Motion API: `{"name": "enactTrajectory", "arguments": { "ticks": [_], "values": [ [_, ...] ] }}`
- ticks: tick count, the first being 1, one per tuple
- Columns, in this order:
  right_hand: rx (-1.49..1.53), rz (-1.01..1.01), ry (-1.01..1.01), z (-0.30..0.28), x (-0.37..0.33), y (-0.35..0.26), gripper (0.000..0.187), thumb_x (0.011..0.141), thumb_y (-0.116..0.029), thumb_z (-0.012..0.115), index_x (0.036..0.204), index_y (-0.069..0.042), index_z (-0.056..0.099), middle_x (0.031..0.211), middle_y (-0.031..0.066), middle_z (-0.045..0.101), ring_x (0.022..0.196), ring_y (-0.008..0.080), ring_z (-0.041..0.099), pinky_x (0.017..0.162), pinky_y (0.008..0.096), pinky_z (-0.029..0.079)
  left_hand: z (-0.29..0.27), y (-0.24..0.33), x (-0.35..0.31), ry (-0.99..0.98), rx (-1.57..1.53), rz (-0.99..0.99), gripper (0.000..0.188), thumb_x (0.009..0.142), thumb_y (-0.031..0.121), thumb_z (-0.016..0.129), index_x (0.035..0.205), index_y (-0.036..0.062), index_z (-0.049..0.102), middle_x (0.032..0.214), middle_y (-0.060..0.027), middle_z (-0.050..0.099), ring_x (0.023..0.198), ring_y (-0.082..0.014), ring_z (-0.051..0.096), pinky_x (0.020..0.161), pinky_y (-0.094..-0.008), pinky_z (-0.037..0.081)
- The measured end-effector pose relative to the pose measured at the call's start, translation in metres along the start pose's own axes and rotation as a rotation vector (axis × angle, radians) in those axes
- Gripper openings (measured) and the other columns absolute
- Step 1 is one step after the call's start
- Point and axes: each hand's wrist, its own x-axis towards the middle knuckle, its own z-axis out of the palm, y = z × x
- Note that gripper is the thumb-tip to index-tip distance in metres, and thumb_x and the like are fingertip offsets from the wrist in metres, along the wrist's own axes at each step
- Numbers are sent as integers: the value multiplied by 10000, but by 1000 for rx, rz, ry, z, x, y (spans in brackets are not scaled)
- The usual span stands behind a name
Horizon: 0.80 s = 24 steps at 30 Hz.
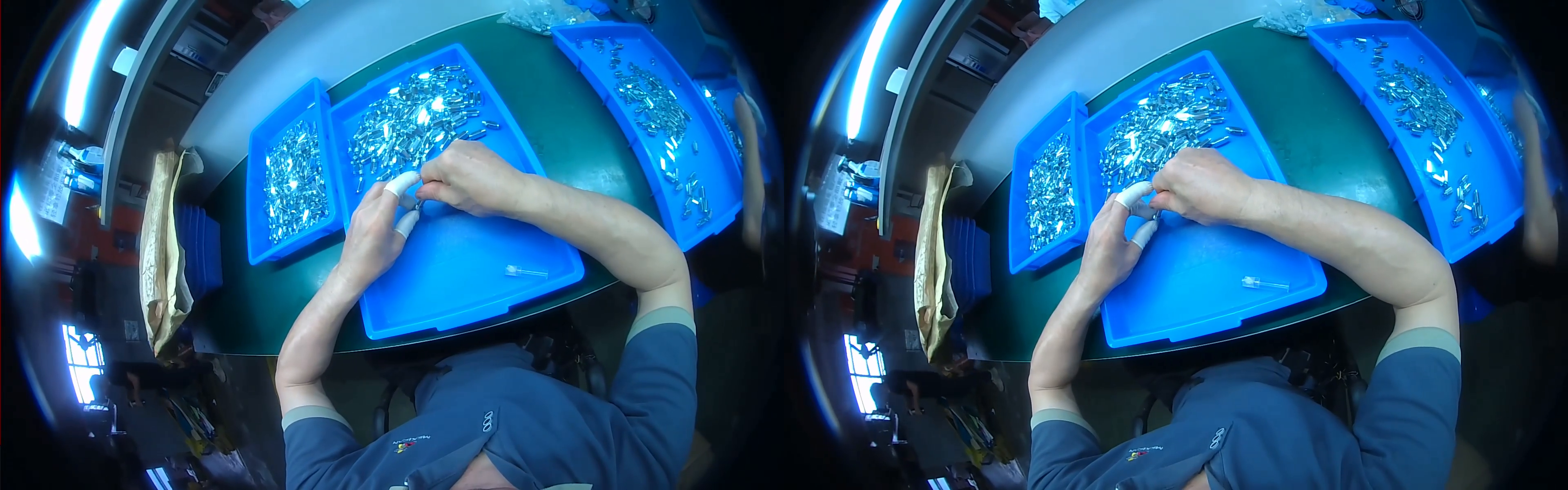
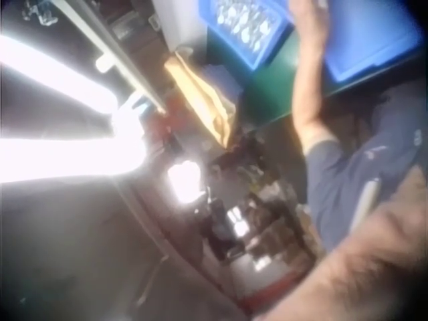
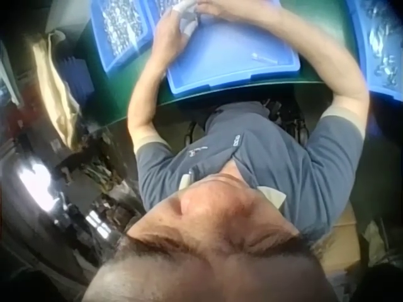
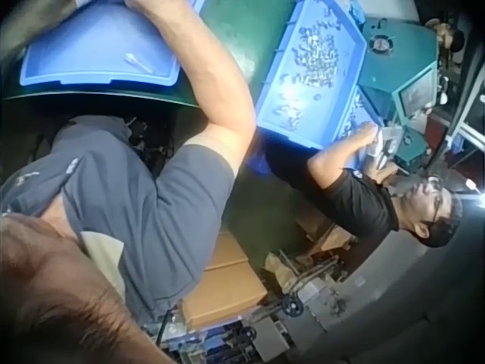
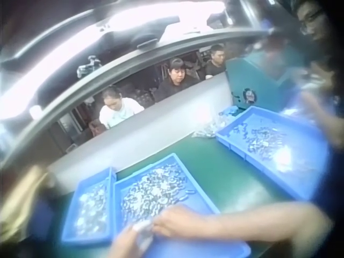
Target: The person sorts and inspects small metal hardware components by hand, moving them between trays at a workstation.
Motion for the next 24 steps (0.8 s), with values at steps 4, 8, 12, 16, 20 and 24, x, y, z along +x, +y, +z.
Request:
{"name": "enactTrajectory", "arguments": {
  "ticks": [4, 8, 12, 16, 20, 24],
  "values": [
    [35, 51, -16, -3, 2, 1, 312, 935, -296, 661, 762, -48, 736, 733, 202, 688, 753, 404, 687, 699, 514, 523, -3, 4, -1, 1, 40, 2, 611, 791, -22, 782, 1351, 71, 555, 973, -109, 702, 954, -342, 644, 823, -441, 523],
    [189, 100, 77, -4, 5, 5, 381, 973, -313, 640, 735, -21, 697, 610, 125, 656, 586, 269, 668, 587, 417, 503, -29, -2, -3, 102, 172, -22, 555, 785, -1, 797, 1301, 77, 609, 965, -92, 709, 974, -321, 660, 867, -434, 530],
    [280, 175, 106, -12, 4, 2, 406, 971, -335, 642, 727, -14, 695, 627, 134, 656, 600, 286, 646, 599, 434, 493, -74, -37, 2, 219, 484, -157, 484, 792, 22, 790, 1250, 60, 640, 1056, -128, 702, 1050, -336, 641, 933, -447, 508],
    [221, 139, 124, -6, 5, 3, 398, 952, -345, 658, 740, -12, 710, 673, 183, 666, 666, 361, 662, 643, 497, 493, -72, -44, 5, 66, 624, -67, 360, 777, 90, 820, 1117, 49, 709, 1220, -190, 664, 1202, -392, 584, 1015, -478, 483],
    [187, 141, 81, -10, 4, -2, 389, 946, -346, 668, 750, -13, 713, 697, 201, 666, 682, 381, 659, 650, 504, 494, -43, -53, 13, -67, 656, -156, 262, 757, 185, 834, 965, 45, 759, 1345, -212, 612, 1322, -419, 514, 1077, -515, 444],
    [128, 89, 110, -6, 1, 1, 382, 983, -317, 658, 741, -24, 700, 611, 103, 657, 569, 241, 652, 570, 398, 488, -31, -60, 19, -169, 740, -178, 250, 749, 183, 829, 945, 47, 755, 1355, -205, 607, 1337, -415, 503, 1078, -543, 432]
  ]
}}
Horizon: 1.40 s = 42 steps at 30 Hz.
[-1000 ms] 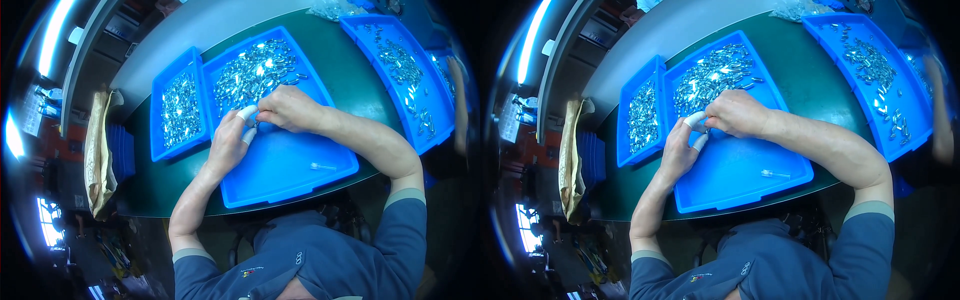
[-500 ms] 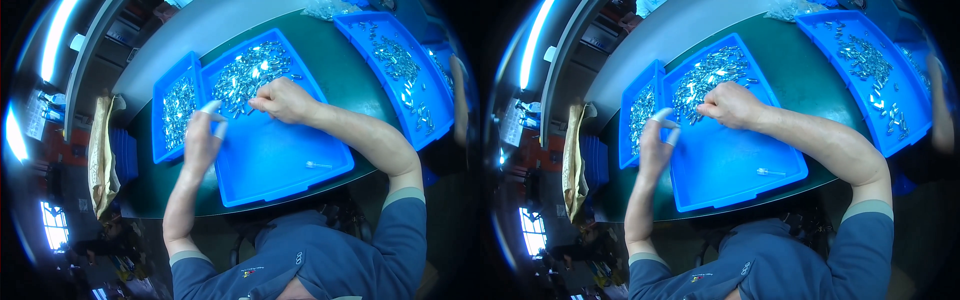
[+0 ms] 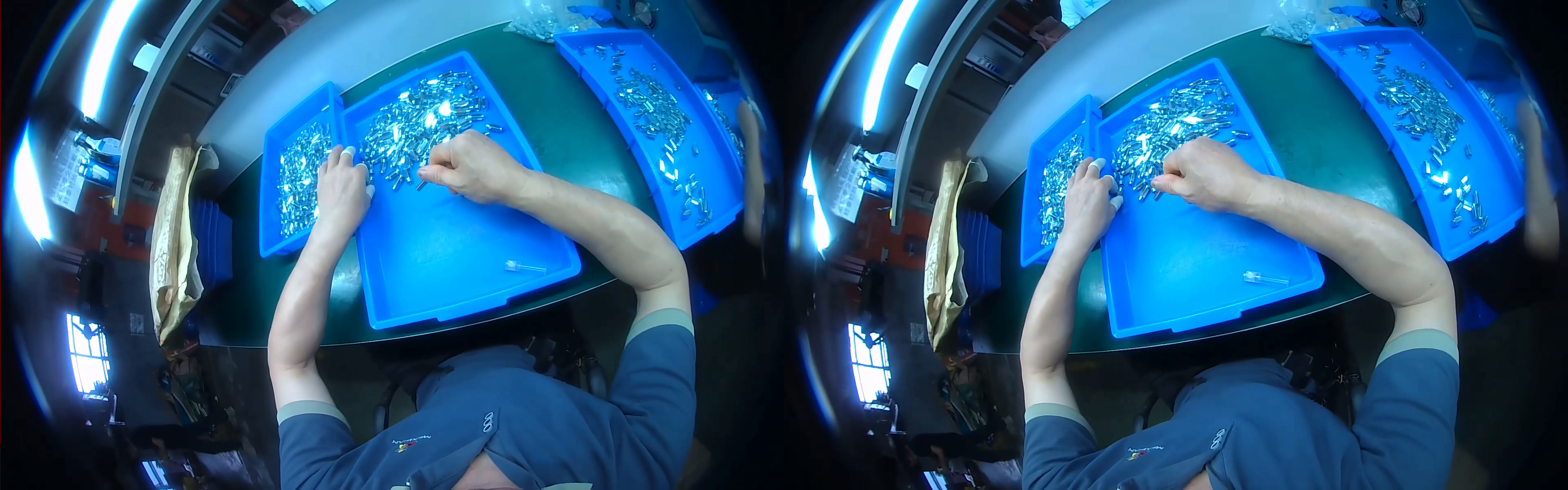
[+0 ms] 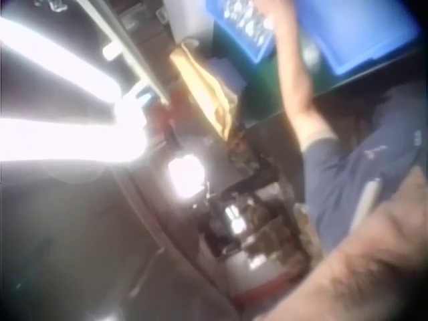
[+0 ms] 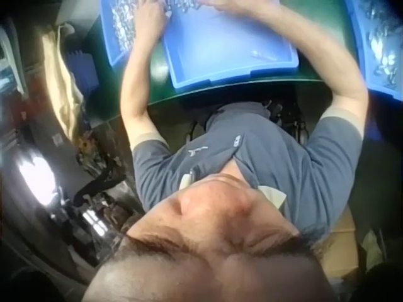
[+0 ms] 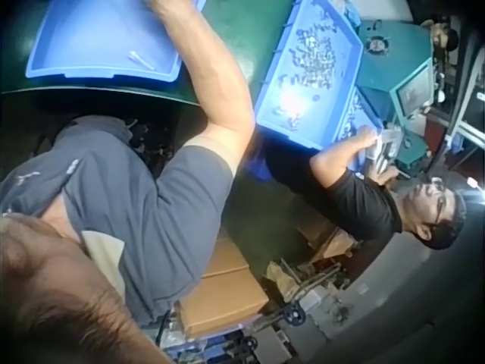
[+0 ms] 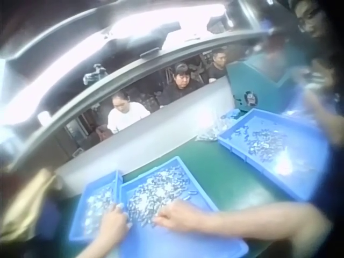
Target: The person sorts and inspects small metal hardware components by hand, moving them between trays at a workstation.
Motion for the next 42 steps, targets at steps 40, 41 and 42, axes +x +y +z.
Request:
{"name": "enactTrajectory", "arguments": {
  "ticks": [40, 41, 42],
  "values": [
    [50, -40, -1, 3, -1, -6, 365, 980, -334, 651, 791, -32, 729, 597, 76, 650, 560, 191, 634, 559, 364, 487, -24, 67, -42, 247, -859, -102, 164, 874, 52, 792, 1020, 10, 733, 991, -128, 766, 930, -219, 739, 831, -335, 562],
    [50, -38, 2, 1, -1, -7, 365, 980, -334, 651, 791, -32, 729, 597, 76, 650, 560, 191, 634, 559, 364, 487, -25, 64, -41, 285, -799, -73, 156, 873, 46, 789, 1014, 12, 731, 984, -128, 762, 928, -225, 738, 830, -336, 561],
    [124, 5, 10, -2, 0, -7, 380, 990, -337, 644, 780, -29, 722, 594, 69, 648, 557, 174, 627, 553, 353, 480, -26, 60, -40, 322, -738, -44, 149, 872, 40, 786, 1007, 14, 728, 977, -127, 759, 926, -232, 736, 828, -338, 560]
  ]
}}
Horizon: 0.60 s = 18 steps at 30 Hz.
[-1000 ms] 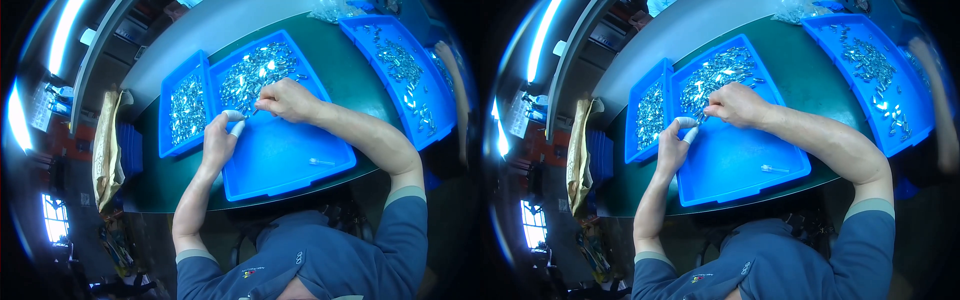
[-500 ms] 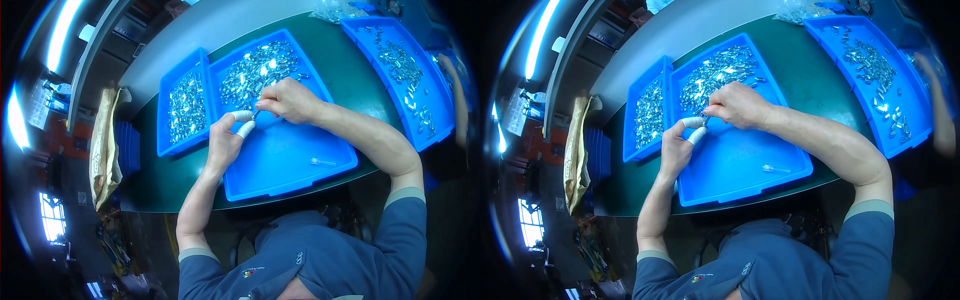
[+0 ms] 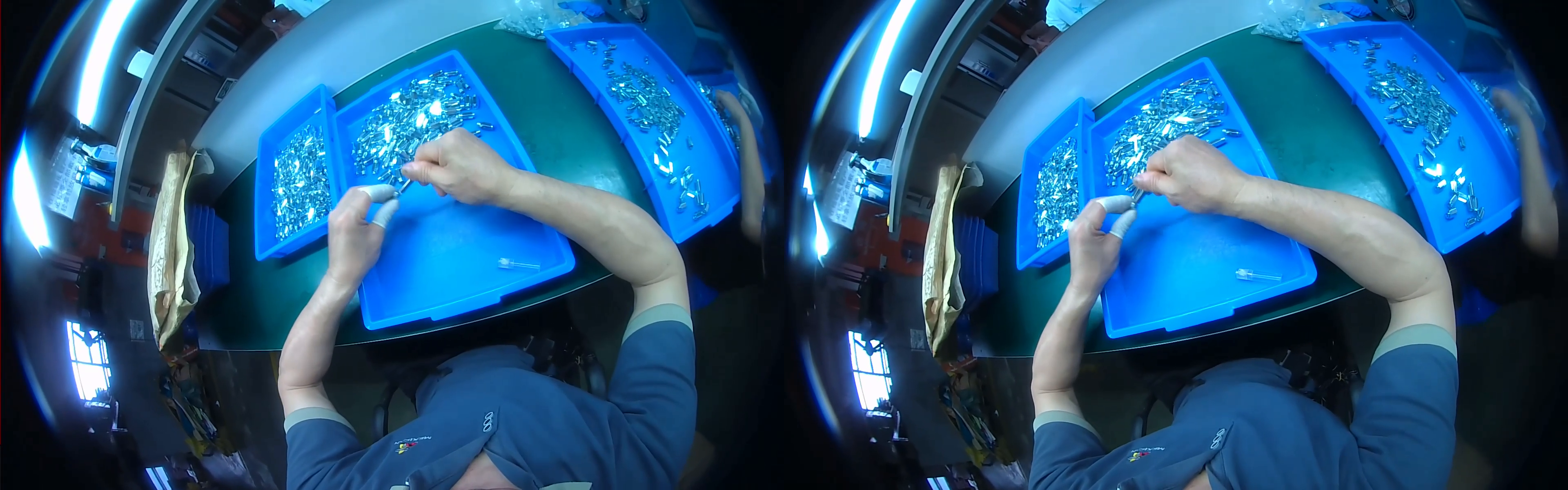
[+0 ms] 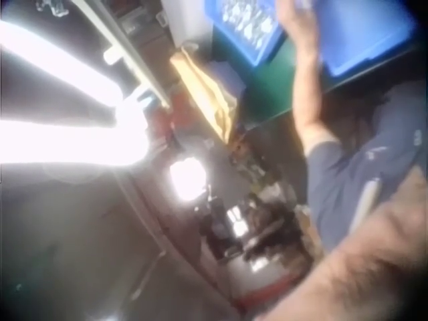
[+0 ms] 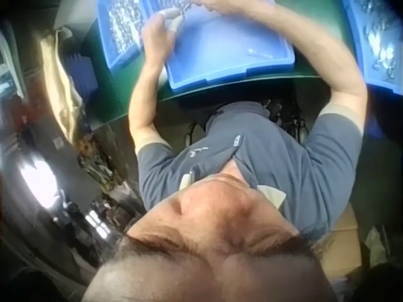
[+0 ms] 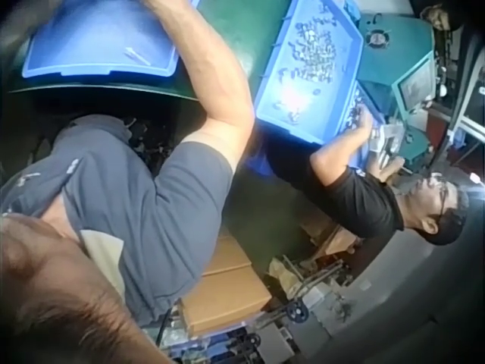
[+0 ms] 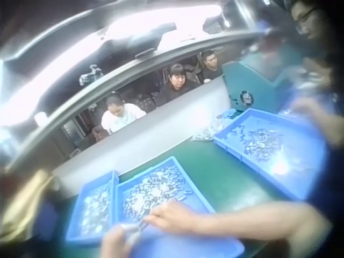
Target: The person sorts and inspects small metal hardware components by hand, moving them between trays at a workstation.
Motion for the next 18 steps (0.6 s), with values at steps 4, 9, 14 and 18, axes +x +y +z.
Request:
{"name": "enactTrajectory", "arguments": {
  "ticks": [4, 9, 14, 18],
  "values": [
    [86, 62, 65, -2, 2, 6, 415, 1013, -343, 631, 760, -24, 707, 589, 52, 643, 551, 129, 599, 539, 325, 462, -27, -29, 12, 142, 186, -7, 171, 841, 65, 799, 999, 62, 733, 963, -121, 738, 909, -293, 715, 803, -396, 553],
    [76, 34, 78, -1, 2, 8, 408, 1012, -335, 641, 759, -22, 707, 594, 51, 643, 548, 125, 586, 540, 324, 462, -51, -50, 29, 222, 553, 117, 242, 819, 101, 811, 1041, 65, 722, 1009, -138, 715, 974, -331, 671, 852, -442, 530],
    [73, 50, 73, -2, 1, 5, 402, 1010, -328, 645, 759, -19, 705, 600, 56, 647, 555, 129, 593, 543, 329, 465, 0, -32, 25, -169, 366, 11, 259, 824, 171, 803, 1053, 66, 739, 951, -142, 697, 948, -334, 656, 849, -444, 528],
    [51, 26, 59, 2, 3, 4, 394, 1006, -323, 648, 765, -16, 701, 614, 65, 656, 563, 147, 608, 550, 337, 471, 11, -39, 24, -246, 465, -25, 270, 824, 152, 786, 1076, 64, 739, 887, -143, 659, 896, -352, 629, 805, -470, 518]
  ]
}}
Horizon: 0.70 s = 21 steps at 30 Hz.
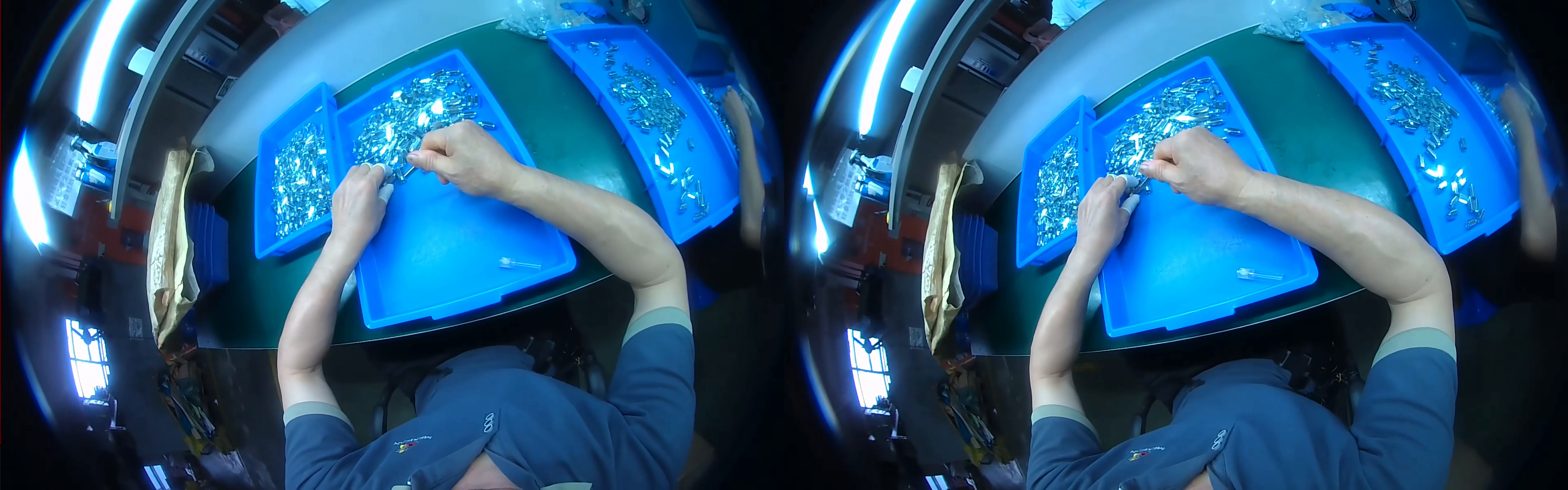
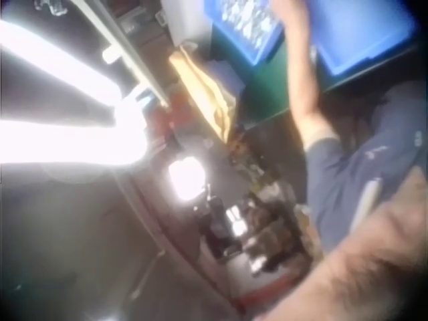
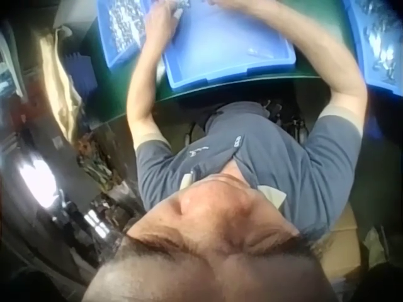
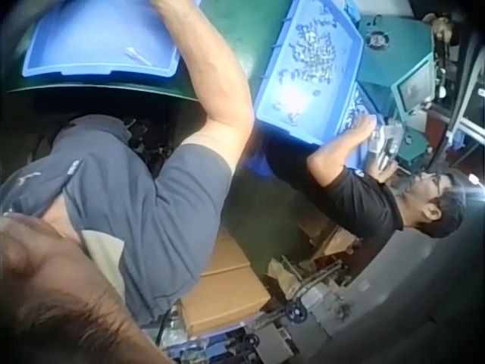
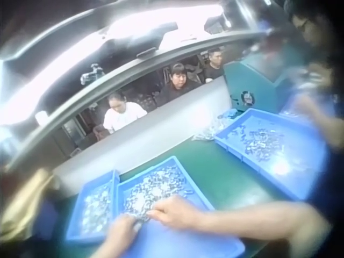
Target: The person sorts and inspects small metal hardware components by hand, moving them between trays at a workstation.
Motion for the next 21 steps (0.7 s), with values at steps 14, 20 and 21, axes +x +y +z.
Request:
{"name": "enactTrajectory", "arguments": {
  "ticks": [14, 20, 21],
  "values": [
    [-33, 0, -107, -1, 0, 3, 316, 989, -301, 668, 828, -34, 720, 638, 71, 662, 579, 173, 626, 557, 350, 478, -4, 14, -8, -29, -1384, -387, 254, 969, 49, 672, 1201, 5, 578, 1037, -161, 724, 936, -211, 709, 880, -327, 552],
    [33, 17, -41, -3, 0, 3, 313, 999, -296, 666, 846, -29, 723, 643, 48, 660, 591, 122, 595, 553, 319, 463, -5, 18, -9, -18, -1506, -382, 224, 982, 85, 681, 1145, 12, 547, 1052, -202, 735, 920, -232, 727, 846, -333, 573],
    [42, 18, -28, -3, 0, 2, 309, 999, -292, 669, 845, -29, 722, 642, 44, 656, 594, 116, 589, 555, 316, 462, -4, 17, -9, -30, -1489, -364, 196, 999, 98, 661, 1156, 24, 569, 1055, -198, 739, 934, -232, 731, 848, -336, 582]
  ]
}}
